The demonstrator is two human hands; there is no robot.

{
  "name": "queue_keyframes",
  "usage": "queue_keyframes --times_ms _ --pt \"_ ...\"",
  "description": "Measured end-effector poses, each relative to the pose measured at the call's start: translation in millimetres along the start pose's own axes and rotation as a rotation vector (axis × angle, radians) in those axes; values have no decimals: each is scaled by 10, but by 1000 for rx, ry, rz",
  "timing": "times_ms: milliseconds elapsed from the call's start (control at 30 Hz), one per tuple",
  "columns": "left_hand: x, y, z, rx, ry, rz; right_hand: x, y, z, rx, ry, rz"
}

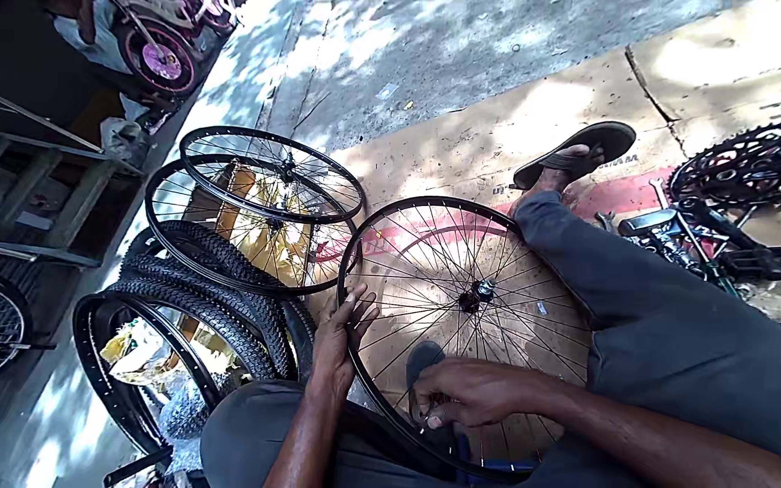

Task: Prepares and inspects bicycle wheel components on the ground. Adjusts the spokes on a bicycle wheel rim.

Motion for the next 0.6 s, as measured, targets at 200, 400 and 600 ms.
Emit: queue_keyframes --times_ms 200,400,600 --pt "-116 32 152 3 -94 34 143 263 153 463 -23 383" --pt "-166 58 138 76 43 -89 -48 -43 -68 69 115 37" --pt "-124 59 108 81 71 -84 -20 -338 -258 257 -32 275"
Point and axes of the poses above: each hand's wrist, its own z-axis away from the middle knuckle, its own y-axis out of the back of the hand, x = y × z, the point moved 1 cm from there along -z, towards the middle knuckle, and after that the axes turned 5 degrees about -y, right-handed, at the moved point
